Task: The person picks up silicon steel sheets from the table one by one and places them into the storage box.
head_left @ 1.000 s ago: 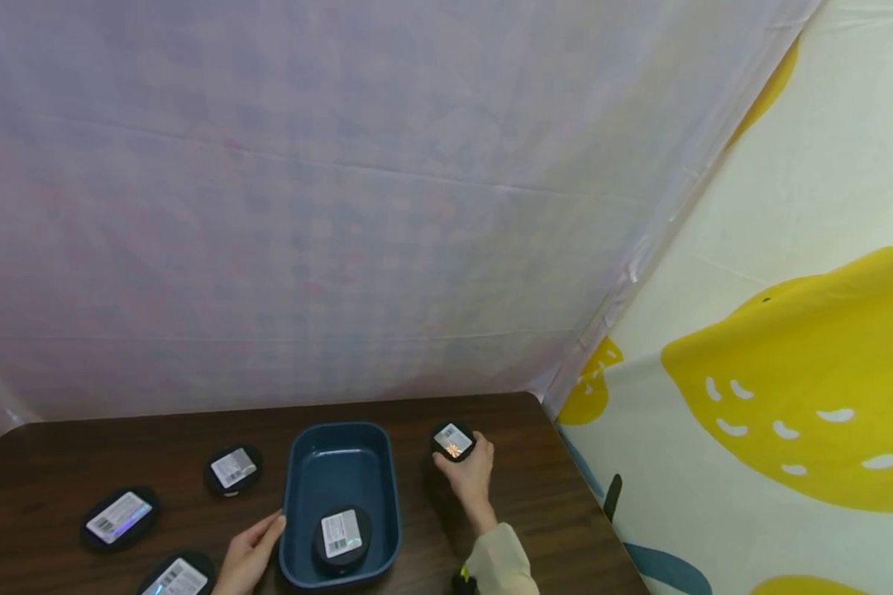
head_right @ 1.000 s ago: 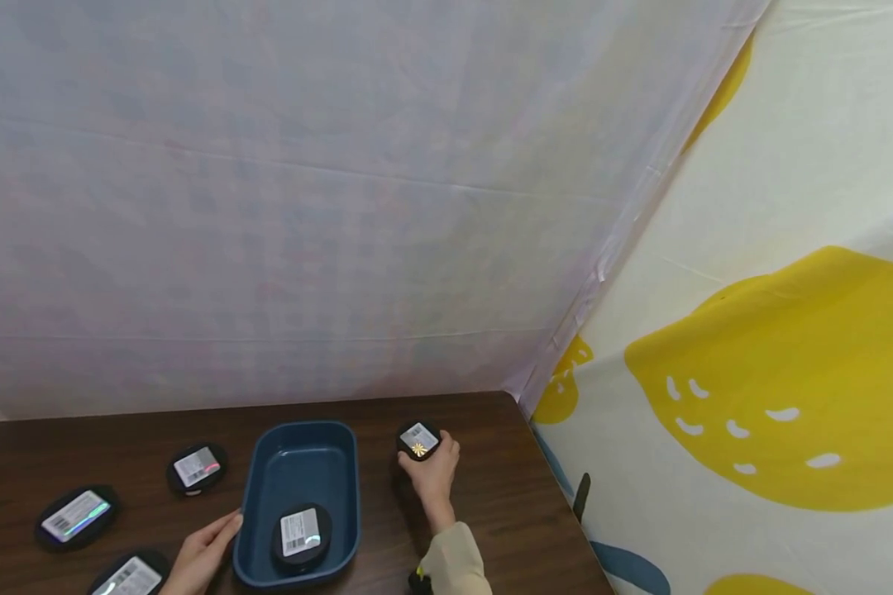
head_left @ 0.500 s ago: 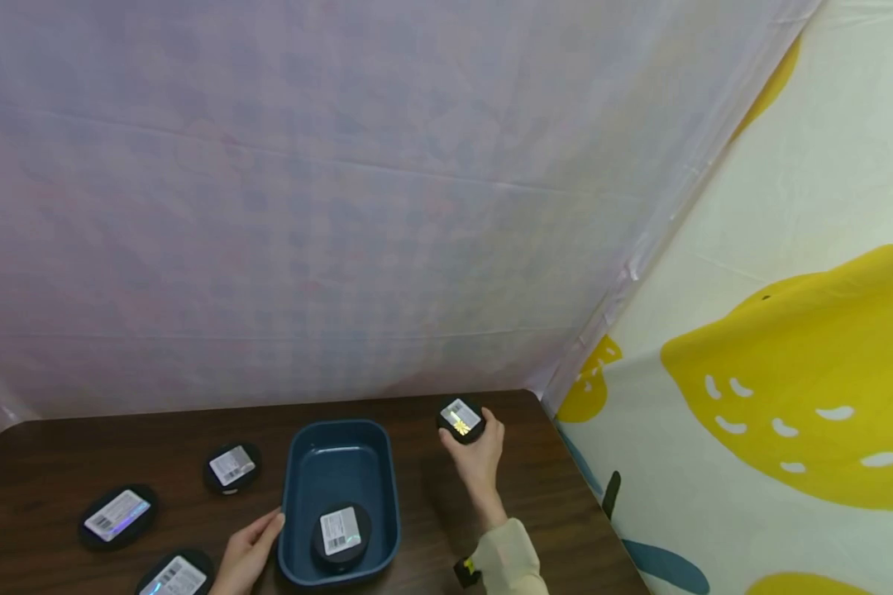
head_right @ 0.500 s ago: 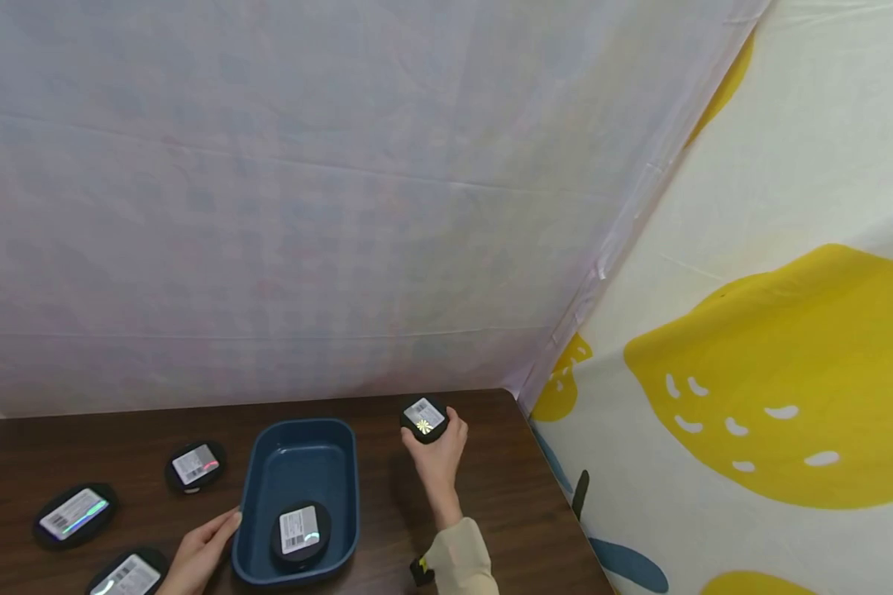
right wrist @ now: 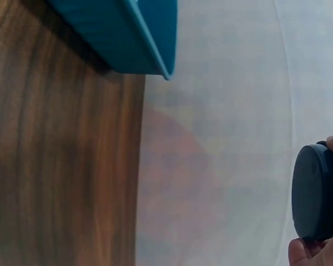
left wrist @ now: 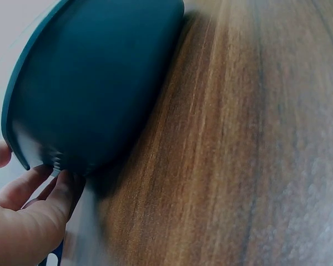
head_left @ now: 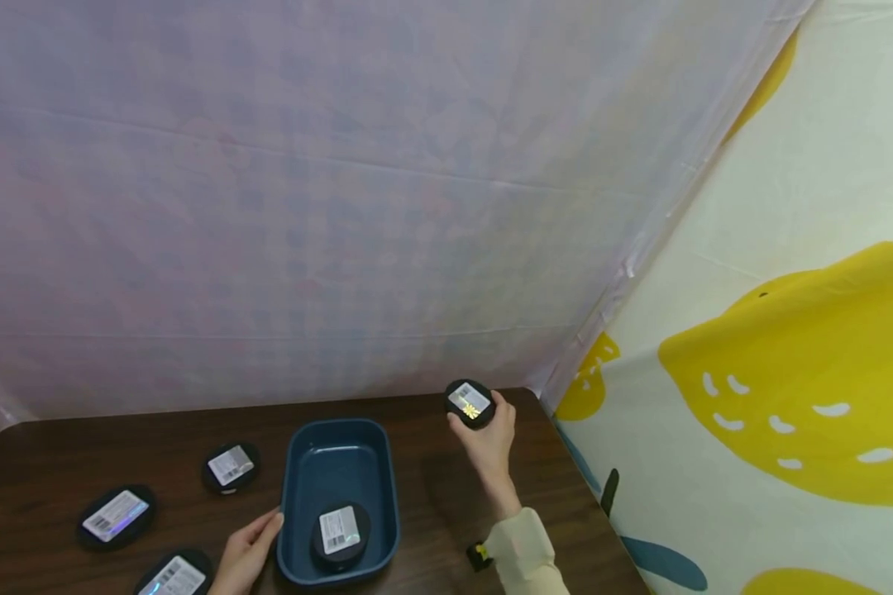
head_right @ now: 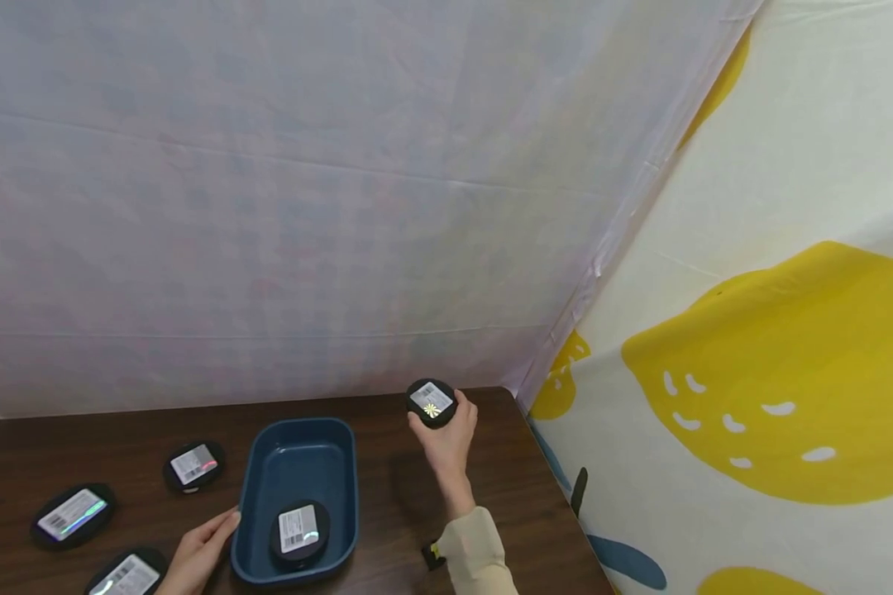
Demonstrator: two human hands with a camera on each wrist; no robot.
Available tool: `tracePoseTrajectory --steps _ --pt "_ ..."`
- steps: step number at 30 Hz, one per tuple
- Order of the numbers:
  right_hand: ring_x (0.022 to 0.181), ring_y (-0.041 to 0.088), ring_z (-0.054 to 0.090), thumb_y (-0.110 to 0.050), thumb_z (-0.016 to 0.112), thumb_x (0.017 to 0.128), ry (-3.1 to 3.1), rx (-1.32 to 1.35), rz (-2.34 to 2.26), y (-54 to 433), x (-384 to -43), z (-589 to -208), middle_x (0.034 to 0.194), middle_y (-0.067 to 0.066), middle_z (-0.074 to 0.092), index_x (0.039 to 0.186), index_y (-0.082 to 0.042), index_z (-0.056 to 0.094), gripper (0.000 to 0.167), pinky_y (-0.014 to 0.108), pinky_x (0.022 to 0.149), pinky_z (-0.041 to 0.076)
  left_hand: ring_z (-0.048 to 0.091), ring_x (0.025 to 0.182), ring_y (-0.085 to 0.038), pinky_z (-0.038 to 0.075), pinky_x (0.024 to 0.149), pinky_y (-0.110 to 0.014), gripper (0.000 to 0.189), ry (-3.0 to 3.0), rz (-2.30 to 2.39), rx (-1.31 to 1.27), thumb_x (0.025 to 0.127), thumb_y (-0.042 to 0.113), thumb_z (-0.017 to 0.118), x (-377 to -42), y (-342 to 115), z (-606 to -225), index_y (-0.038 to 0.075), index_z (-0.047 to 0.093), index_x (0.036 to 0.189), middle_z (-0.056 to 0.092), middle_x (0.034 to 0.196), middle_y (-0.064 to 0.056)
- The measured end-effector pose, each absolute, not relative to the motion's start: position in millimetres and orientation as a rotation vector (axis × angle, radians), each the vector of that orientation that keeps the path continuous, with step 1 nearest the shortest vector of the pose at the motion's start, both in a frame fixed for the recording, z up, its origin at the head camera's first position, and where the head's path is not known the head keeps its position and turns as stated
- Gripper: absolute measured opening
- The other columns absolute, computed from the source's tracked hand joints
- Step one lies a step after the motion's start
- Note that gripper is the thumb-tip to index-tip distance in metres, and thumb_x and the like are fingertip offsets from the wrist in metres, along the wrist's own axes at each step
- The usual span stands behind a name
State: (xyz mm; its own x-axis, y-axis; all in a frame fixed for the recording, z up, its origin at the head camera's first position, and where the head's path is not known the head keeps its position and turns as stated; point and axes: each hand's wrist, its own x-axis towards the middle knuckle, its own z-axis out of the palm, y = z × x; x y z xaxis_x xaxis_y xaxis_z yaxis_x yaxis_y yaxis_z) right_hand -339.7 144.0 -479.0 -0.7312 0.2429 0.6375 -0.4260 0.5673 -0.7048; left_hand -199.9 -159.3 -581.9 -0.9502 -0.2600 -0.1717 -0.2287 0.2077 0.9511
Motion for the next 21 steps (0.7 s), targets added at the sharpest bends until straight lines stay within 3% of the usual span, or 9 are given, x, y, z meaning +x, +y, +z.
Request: tracePoseTrajectory --steps 21 --pt "0.096 0.037 0.052 -0.02 0.087 0.057 -2.096 0.11 1.22 154 -337 -451 0.105 0.022 0.053 0.116 0.007 0.054 0.073 0.048 0.086 0.045 0.042 0.123 -0.04 0.037 0.101 -0.048 0.052 -2.436 -1.884 0.485 0.1 0.028 0.042 -200 -159 -582 -0.014 0.044 0.13 0.046 0.132 -0.028"
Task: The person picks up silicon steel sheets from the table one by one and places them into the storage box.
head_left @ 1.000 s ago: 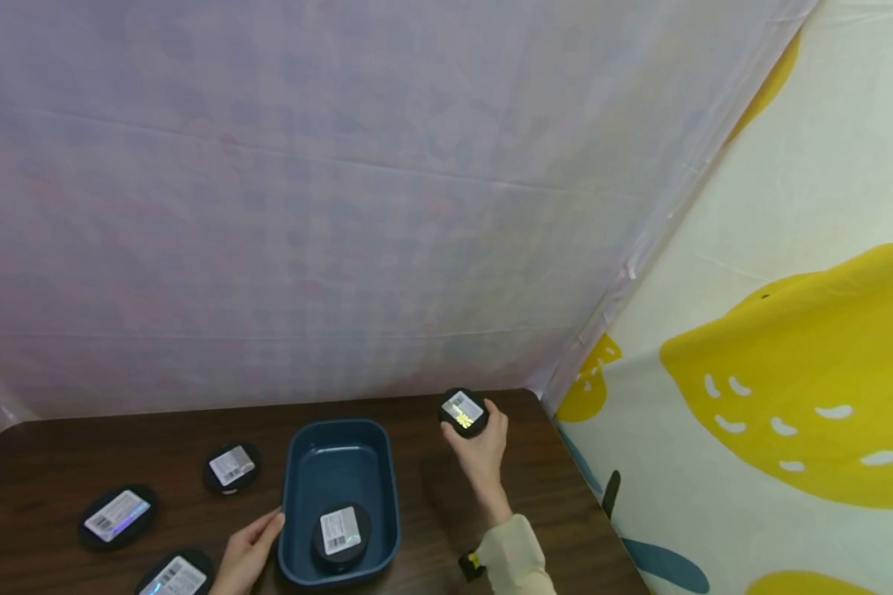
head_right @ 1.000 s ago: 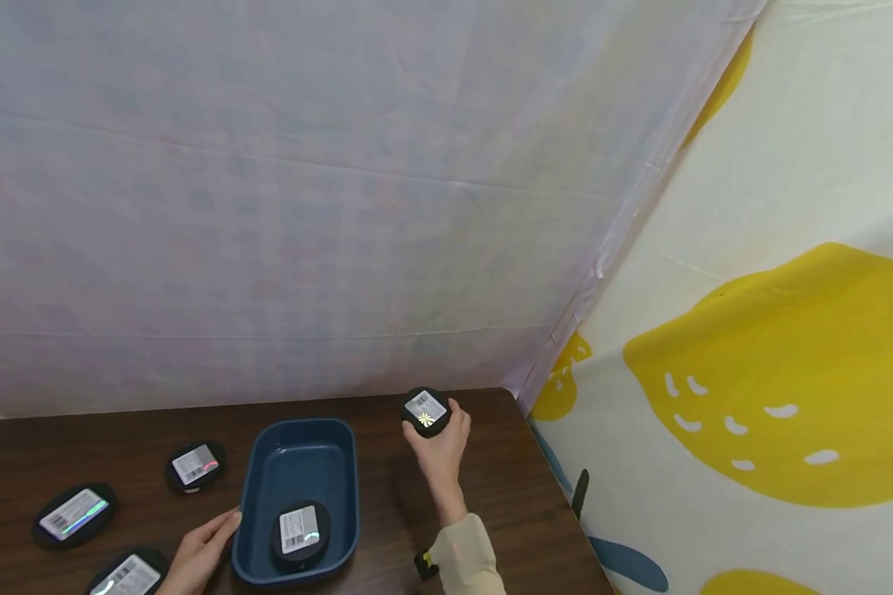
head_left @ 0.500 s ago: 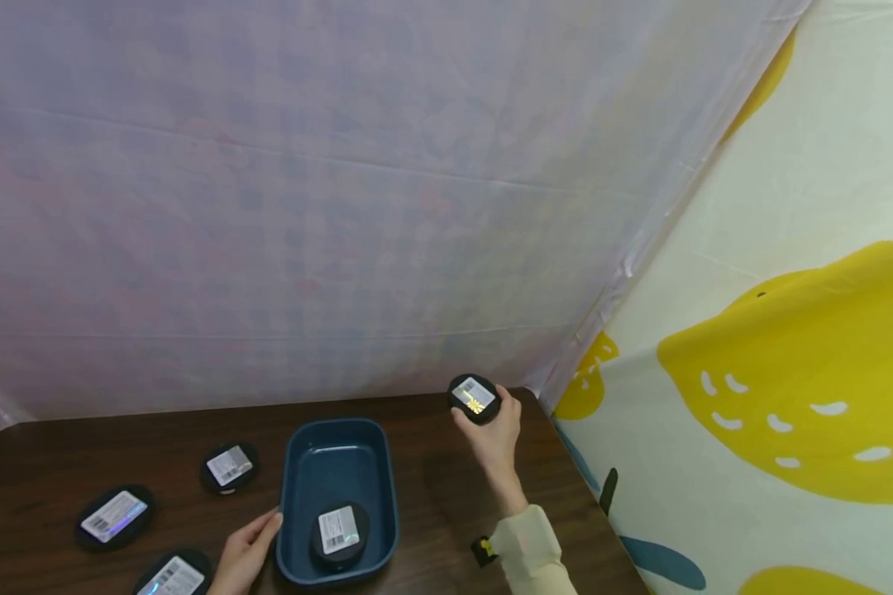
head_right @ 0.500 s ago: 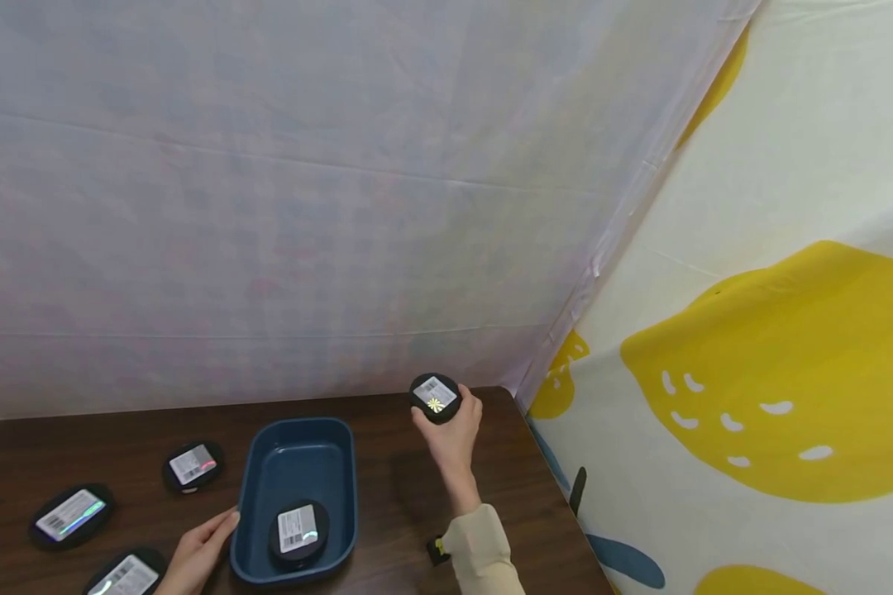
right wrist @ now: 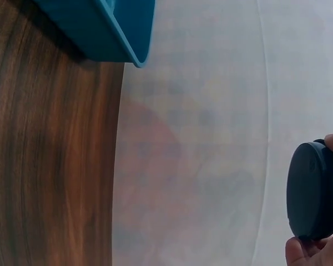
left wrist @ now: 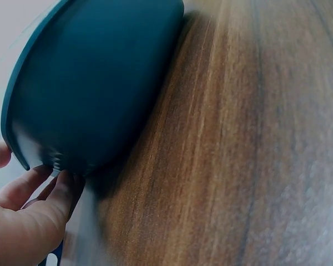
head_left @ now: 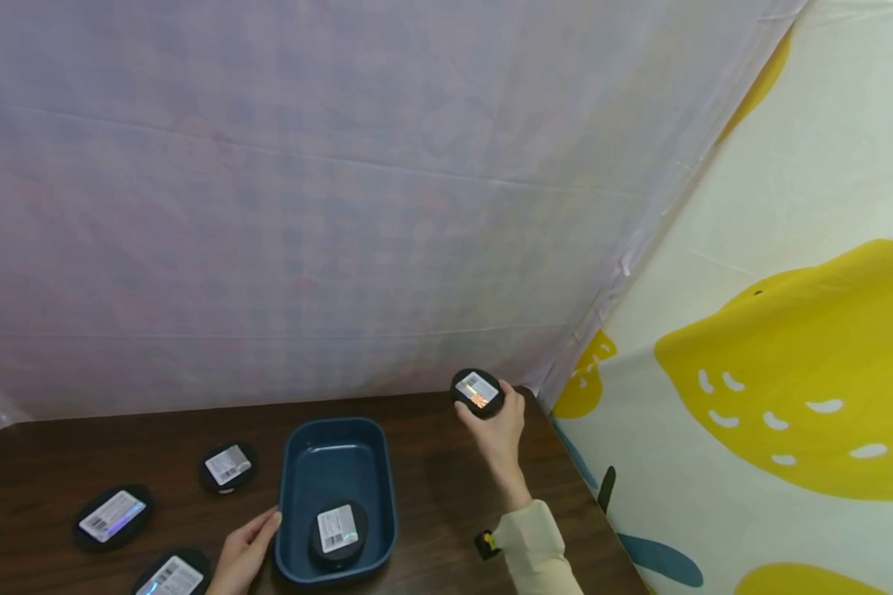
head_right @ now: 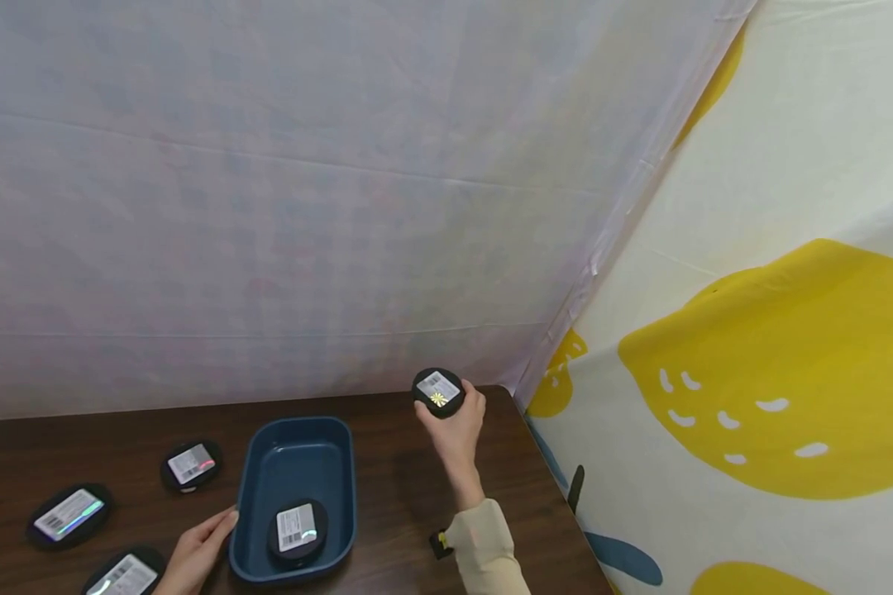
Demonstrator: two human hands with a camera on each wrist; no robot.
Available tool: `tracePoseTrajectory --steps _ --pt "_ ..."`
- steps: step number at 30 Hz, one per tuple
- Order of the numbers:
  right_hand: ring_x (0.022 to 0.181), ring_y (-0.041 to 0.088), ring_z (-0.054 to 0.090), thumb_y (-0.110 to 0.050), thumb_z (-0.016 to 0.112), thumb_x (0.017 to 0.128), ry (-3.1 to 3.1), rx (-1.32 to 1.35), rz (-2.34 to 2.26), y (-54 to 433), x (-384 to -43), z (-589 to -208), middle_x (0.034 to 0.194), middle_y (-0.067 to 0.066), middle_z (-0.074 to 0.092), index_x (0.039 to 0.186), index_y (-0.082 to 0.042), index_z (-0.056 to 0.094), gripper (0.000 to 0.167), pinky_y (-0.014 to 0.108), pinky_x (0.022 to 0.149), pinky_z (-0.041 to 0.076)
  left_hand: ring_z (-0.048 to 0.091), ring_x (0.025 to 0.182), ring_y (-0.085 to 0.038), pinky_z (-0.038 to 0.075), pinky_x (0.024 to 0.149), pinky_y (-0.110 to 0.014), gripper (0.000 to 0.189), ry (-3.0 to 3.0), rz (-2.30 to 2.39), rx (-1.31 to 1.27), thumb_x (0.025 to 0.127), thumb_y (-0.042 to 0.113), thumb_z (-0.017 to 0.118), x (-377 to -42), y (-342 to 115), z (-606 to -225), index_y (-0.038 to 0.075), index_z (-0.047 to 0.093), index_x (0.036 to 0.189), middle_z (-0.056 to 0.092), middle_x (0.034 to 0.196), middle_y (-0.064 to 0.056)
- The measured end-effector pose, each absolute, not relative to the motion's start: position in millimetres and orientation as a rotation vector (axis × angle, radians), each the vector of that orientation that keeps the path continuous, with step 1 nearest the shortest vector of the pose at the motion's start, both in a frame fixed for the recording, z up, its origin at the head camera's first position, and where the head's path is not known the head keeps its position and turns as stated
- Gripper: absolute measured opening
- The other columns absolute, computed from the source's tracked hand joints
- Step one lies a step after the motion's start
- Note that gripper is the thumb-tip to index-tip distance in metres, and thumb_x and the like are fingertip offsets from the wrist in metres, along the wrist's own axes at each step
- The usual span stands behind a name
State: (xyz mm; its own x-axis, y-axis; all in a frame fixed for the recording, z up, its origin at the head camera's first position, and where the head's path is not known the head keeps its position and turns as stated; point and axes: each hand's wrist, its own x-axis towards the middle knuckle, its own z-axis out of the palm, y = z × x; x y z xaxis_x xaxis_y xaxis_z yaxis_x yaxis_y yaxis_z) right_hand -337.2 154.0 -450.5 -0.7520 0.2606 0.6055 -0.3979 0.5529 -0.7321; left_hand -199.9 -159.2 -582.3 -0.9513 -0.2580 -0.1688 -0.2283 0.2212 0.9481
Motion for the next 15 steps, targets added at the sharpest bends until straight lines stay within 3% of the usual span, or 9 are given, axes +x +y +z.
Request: tracePoseTrajectory --steps 6,15 --pt "0.097 0.037 0.052 -0.02 0.088 0.057 -2.095 0.108 1.217 154.0 -335.9 -447.1 0.105 0.022 0.053 0.116 0.007 0.054 0.073 0.048 0.087 0.045 0.039 0.125 -0.043 0.033 0.103 -0.052 0.053 -2.406 -1.931 0.481 0.1 0.027 0.041 -199.3 -159.4 -582.6 -0.016 0.041 0.131 0.043 0.133 -0.03" --pt "0.09 0.033 0.055 -0.019 0.088 0.057 -2.089 0.164 1.214 146.9 -327.8 -447.8 0.103 0.022 0.055 0.115 0.009 0.055 0.072 0.044 0.079 0.049 0.037 0.126 -0.044 0.032 0.104 -0.054 0.054 -2.388 -1.963 0.488 0.099 0.028 0.041 -200.4 -160.0 -583.5 -0.016 0.04 0.132 0.041 0.134 -0.031"
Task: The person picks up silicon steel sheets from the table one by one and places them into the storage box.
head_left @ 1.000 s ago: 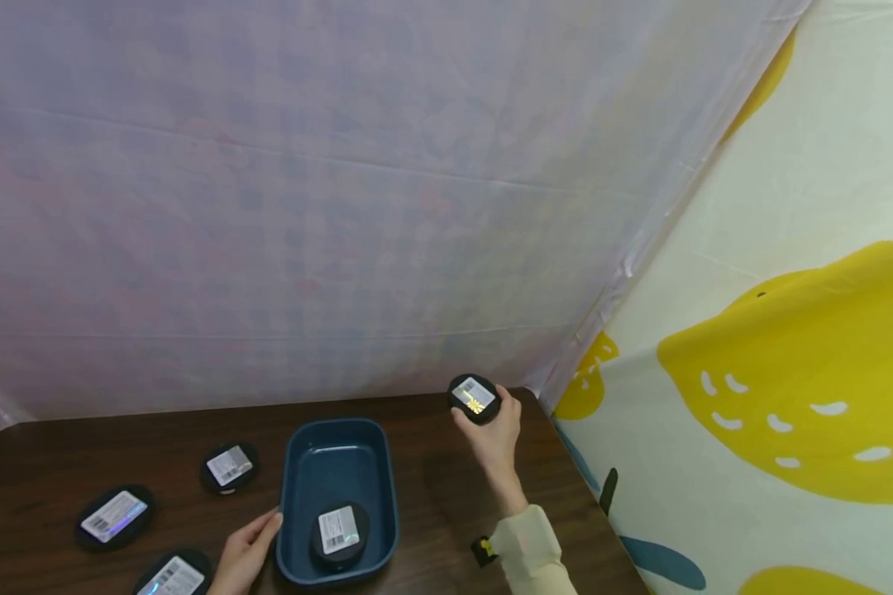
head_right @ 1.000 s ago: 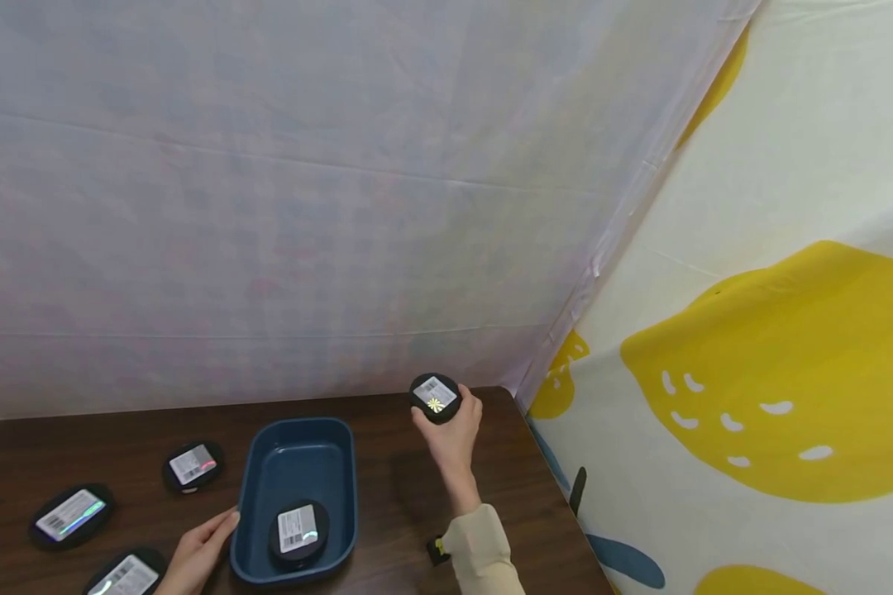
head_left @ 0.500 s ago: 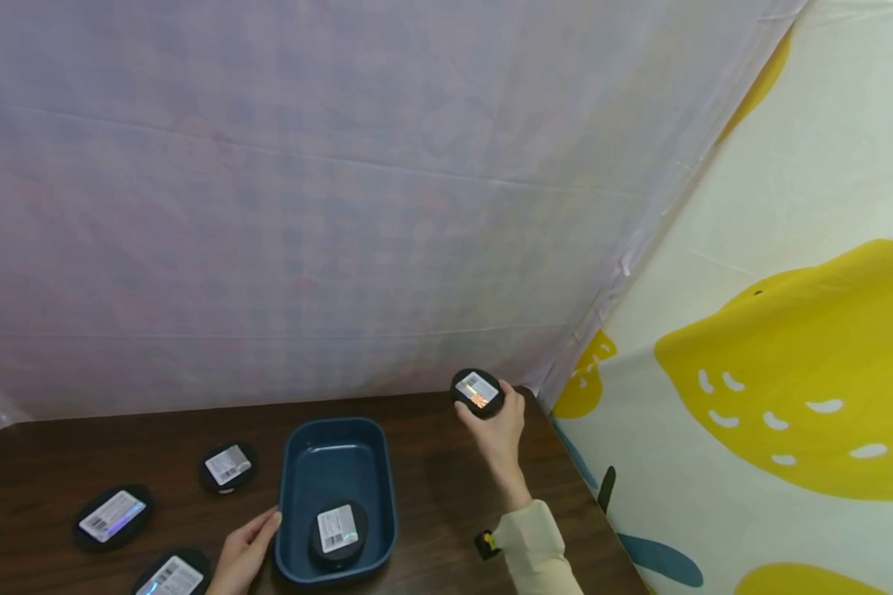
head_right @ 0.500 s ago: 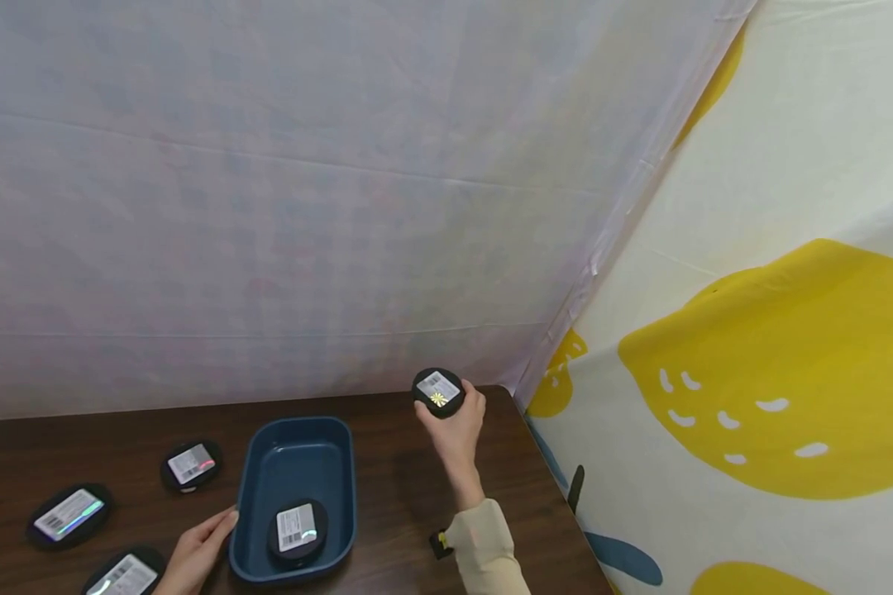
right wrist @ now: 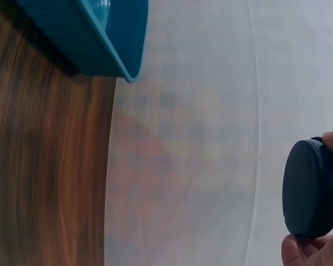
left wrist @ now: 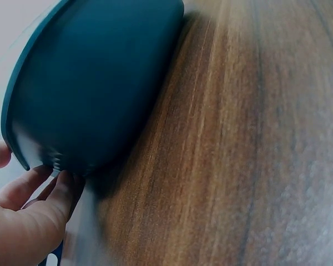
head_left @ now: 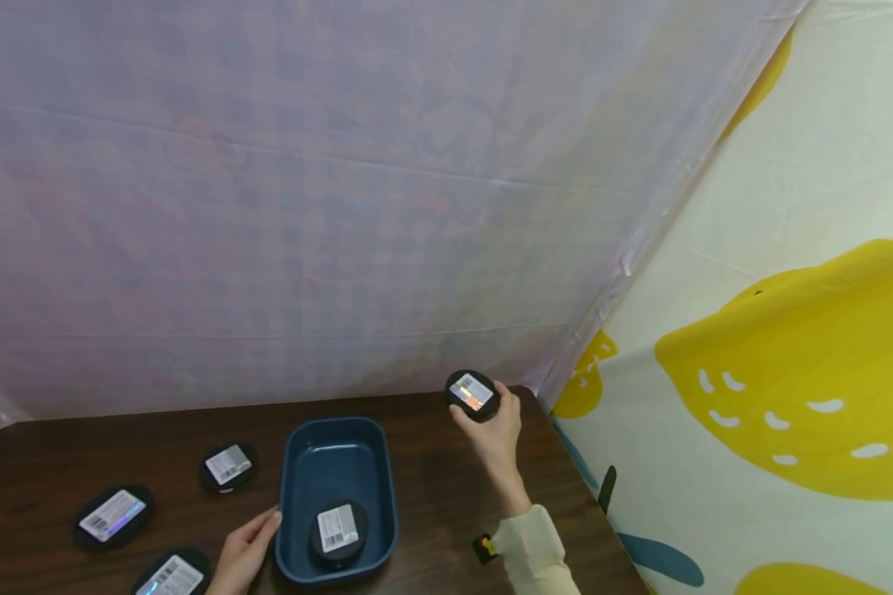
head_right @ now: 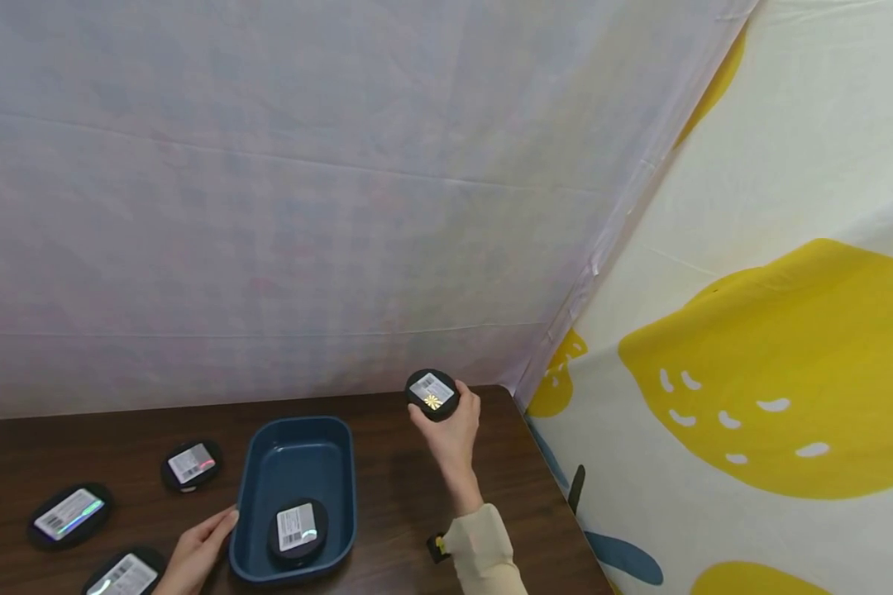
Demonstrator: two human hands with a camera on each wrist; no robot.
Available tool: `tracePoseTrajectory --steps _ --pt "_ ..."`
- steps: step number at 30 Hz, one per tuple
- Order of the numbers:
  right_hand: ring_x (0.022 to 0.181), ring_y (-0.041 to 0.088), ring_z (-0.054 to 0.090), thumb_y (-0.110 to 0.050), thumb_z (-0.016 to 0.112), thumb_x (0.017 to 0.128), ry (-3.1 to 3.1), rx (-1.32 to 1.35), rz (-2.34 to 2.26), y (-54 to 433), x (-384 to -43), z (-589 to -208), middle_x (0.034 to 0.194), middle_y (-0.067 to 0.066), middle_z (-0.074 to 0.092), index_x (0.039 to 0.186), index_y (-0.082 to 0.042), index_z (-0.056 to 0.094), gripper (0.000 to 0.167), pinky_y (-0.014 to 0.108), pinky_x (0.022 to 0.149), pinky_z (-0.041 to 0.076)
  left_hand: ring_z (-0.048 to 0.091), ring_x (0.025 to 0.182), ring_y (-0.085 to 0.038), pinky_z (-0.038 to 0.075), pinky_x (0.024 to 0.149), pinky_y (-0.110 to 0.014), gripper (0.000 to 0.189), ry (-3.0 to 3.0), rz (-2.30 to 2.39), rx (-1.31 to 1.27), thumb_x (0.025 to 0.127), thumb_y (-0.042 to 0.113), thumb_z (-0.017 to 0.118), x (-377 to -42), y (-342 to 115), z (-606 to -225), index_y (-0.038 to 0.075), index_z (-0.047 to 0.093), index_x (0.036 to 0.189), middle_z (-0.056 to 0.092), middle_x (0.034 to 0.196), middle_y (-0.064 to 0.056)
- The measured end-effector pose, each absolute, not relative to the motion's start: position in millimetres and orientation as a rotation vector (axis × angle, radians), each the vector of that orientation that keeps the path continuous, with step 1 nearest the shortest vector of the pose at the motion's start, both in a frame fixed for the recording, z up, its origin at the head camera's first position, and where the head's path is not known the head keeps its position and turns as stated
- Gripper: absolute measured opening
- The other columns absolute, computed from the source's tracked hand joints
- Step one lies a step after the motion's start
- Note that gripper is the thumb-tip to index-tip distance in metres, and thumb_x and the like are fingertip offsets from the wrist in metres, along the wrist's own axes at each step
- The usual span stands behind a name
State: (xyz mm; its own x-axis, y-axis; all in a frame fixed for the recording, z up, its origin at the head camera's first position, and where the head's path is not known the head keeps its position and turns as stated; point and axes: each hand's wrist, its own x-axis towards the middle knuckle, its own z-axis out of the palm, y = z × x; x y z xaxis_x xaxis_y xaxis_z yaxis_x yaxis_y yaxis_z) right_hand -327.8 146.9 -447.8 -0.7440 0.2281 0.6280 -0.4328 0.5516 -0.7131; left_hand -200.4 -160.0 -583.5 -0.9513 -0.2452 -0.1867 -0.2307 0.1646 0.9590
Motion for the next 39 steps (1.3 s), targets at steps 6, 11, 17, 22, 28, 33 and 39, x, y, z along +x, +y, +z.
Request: tracePoseTrajectory --steps 6,11,17,22,28,33,39 --pt "0.083 0.026 0.055 -0.021 0.088 0.057 -2.13 0.187 1.212 137 -322 -450 0.1 0.018 0.057 0.115 0.007 0.056 0.071 0.034 0.07 0.05 0.037 0.126 -0.044 0.032 0.103 -0.054 0.054 -2.392 -1.956 0.489 0.099 0.028 0.041 -200 -161 -584 -0.015 0.04 0.132 0.041 0.134 -0.031" --pt "0.078 0.022 0.053 -0.021 0.089 0.058 -2.133 0.233 1.218 127 -317 -450 0.099 0.017 0.056 0.115 0.007 0.056 0.071 0.027 0.064 0.05 0.038 0.125 -0.043 0.033 0.103 -0.053 0.052 -2.398 -1.94 0.482 0.1 0.026 0.041 -200 -161 -584 -0.015 0.041 0.131 0.042 0.133 -0.031" --pt "0.078 0.019 0.053 -0.022 0.089 0.058 -2.144 0.288 1.242 115 -311 -449 0.1 0.016 0.056 0.117 0.006 0.055 0.073 0.024 0.062 0.049 0.038 0.125 -0.044 0.033 0.103 -0.053 0.053 -2.387 -1.954 0.489 0.099 0.027 0.042 -200 -160 -583 -0.015 0.041 0.131 0.042 0.133 -0.031" --pt "0.079 0.019 0.053 -0.022 0.089 0.057 -2.153 0.318 1.24 108 -306 -447 0.1 0.015 0.057 0.116 0.006 0.056 0.073 0.024 0.062 0.05 0.038 0.125 -0.043 0.033 0.103 -0.053 0.052 -2.391 -1.946 0.49 0.099 0.026 0.042 -199 -160 -583 -0.015 0.041 0.131 0.042 0.133 -0.031" --pt "0.079 0.018 0.052 -0.023 0.089 0.057 -2.158 0.348 1.252 99 -301 -447 0.099 0.014 0.058 0.116 0.006 0.056 0.073 0.022 0.062 0.049 0.041 0.124 -0.041 0.035 0.102 -0.05 0.051 -2.41 -1.91 0.491 0.1 0.027 0.043 -200 -160 -583 -0.014 0.043 0.131 0.044 0.132 -0.029" --pt "0.081 0.018 0.053 -0.022 0.089 0.058 -2.161 0.382 1.269 90 -297 -448 0.1 0.014 0.058 0.116 0.006 0.055 0.073 0.022 0.063 0.049 0.042 0.123 -0.041 0.036 0.102 -0.05 0.05 -2.412 -1.902 0.48 0.1 0.026 0.043 -200 -160 -584 -0.014 0.043 0.131 0.045 0.132 -0.03" --pt "0.081 0.019 0.053 -0.023 0.089 0.058 -2.154 0.412 1.297 78 -291 -447 0.1 0.013 0.058 0.116 0.006 0.055 0.073 0.021 0.063 0.049 0.041 0.124 -0.041 0.035 0.102 -0.05 0.05 -2.415 -1.899 0.481 0.1 0.026 0.043 -200 -160 -584 -0.014 0.043 0.131 0.045 0.132 -0.029"
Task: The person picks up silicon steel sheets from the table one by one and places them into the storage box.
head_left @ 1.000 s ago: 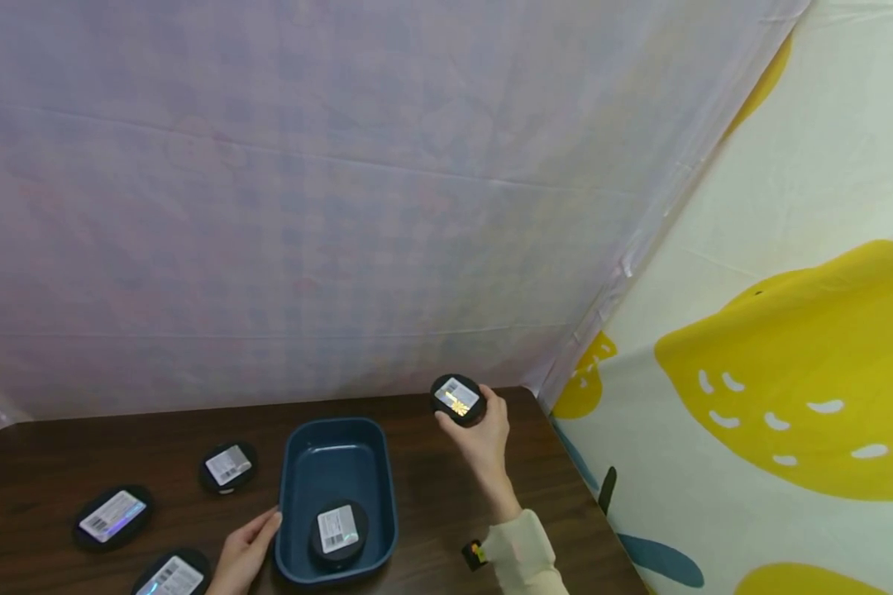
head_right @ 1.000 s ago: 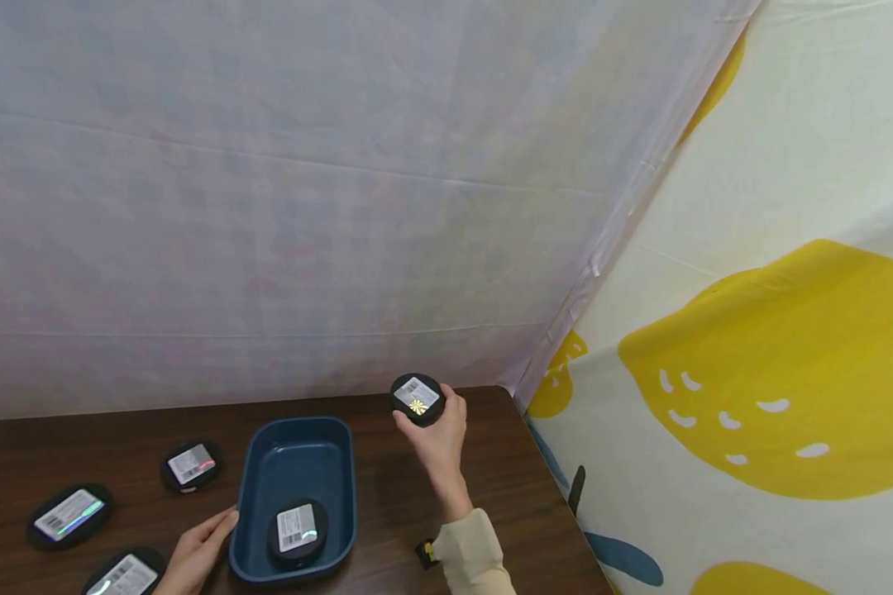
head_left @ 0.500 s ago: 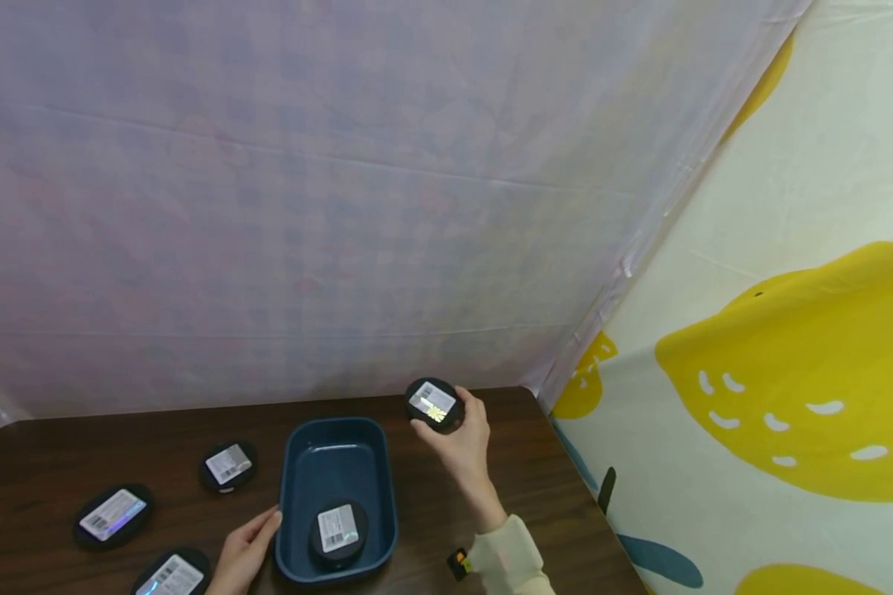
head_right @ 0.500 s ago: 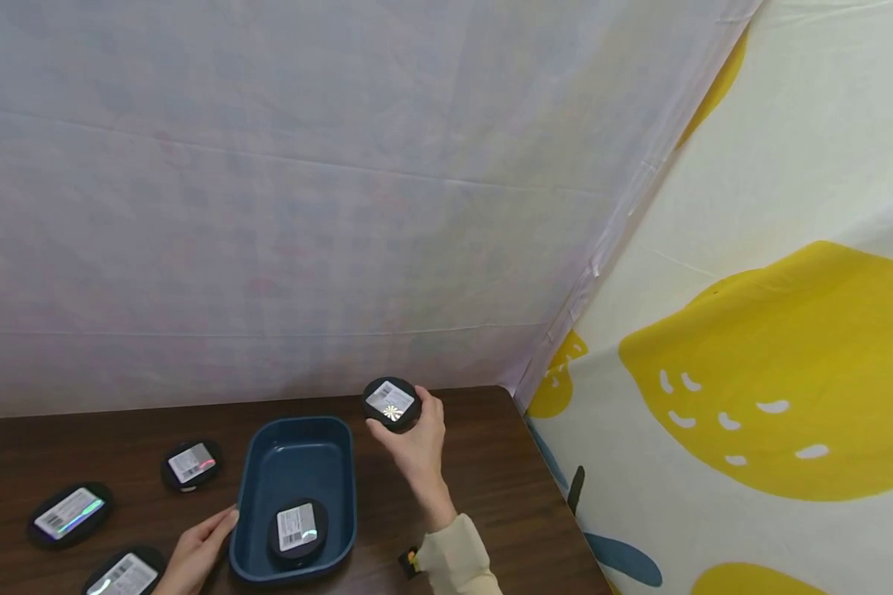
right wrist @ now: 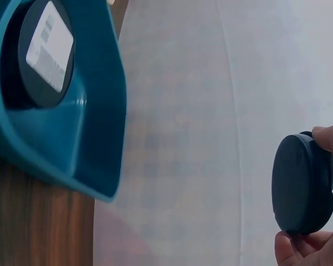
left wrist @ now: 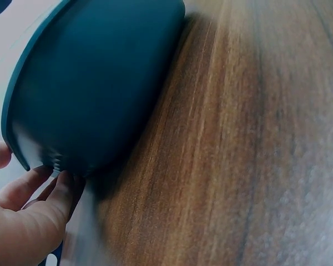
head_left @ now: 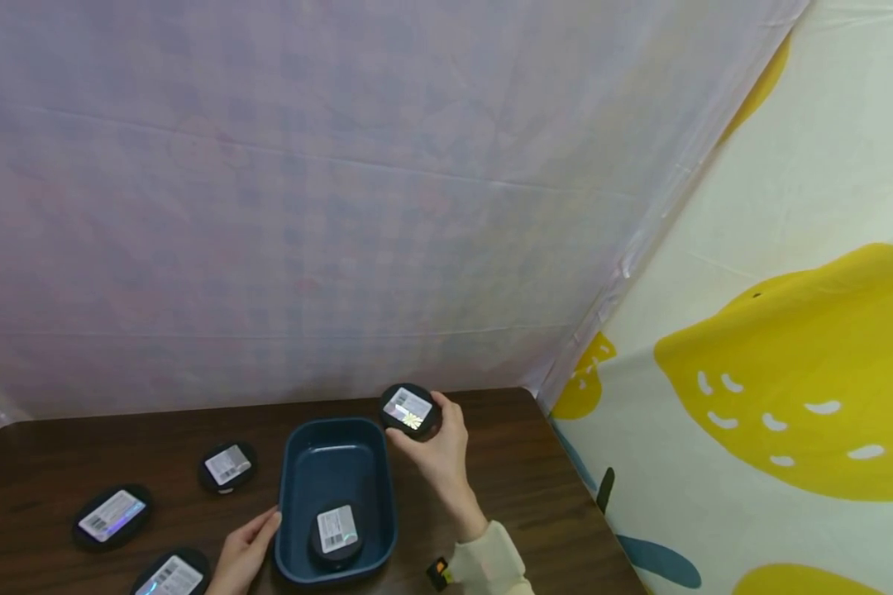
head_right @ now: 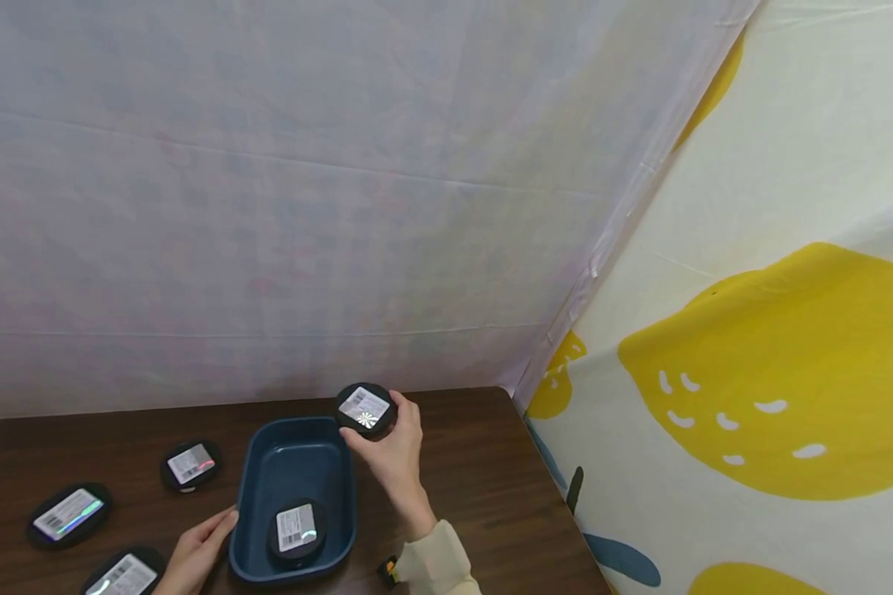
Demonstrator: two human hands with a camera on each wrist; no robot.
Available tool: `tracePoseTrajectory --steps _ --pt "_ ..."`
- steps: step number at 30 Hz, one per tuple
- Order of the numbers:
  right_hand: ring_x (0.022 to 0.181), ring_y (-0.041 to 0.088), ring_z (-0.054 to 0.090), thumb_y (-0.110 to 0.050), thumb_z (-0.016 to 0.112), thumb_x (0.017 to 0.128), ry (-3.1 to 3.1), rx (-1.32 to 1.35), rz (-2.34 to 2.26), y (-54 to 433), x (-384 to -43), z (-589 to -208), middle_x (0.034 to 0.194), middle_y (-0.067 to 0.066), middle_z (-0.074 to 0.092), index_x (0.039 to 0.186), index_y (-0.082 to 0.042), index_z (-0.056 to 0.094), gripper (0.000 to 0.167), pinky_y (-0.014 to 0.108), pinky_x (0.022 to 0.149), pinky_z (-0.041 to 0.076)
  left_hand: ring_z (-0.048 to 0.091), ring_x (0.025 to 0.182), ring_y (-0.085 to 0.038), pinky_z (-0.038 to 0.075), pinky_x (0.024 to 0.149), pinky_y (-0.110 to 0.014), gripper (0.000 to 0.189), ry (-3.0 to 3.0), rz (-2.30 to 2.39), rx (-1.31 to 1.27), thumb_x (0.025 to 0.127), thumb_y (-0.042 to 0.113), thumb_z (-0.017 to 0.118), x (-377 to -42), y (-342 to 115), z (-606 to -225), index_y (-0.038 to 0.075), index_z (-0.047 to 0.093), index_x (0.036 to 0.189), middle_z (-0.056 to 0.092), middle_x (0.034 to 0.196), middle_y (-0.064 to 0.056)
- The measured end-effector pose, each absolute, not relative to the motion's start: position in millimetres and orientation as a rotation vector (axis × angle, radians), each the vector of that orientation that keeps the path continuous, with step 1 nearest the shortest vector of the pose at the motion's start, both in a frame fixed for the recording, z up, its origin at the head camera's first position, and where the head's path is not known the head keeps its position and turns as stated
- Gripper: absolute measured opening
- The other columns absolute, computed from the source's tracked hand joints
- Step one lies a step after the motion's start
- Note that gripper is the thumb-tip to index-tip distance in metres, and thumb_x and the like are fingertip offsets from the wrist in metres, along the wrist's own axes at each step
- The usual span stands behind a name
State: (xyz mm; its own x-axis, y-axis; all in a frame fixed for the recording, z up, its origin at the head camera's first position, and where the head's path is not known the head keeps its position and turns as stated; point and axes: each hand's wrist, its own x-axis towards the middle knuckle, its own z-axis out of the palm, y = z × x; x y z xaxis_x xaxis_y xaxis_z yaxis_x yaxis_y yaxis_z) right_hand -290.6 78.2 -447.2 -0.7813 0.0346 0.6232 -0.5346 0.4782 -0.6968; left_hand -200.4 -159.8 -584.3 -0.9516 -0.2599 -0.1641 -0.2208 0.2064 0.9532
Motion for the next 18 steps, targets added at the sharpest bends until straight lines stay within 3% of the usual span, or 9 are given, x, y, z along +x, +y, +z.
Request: tracePoseTrajectory --steps 18 --pt "0.082 0.015 0.053 -0.023 0.089 0.059 -2.18 0.484 1.416 51 -273 -446 0.101 0.012 0.056 0.117 0.005 0.054 0.073 0.02 0.063 0.05 0.038 0.125 -0.044 0.033 0.102 -0.054 0.054 -2.388 -1.951 0.49 0.099 0.028 0.042 -200 -160 -585 -0.015 0.041 0.131 0.042 0.133 -0.031"
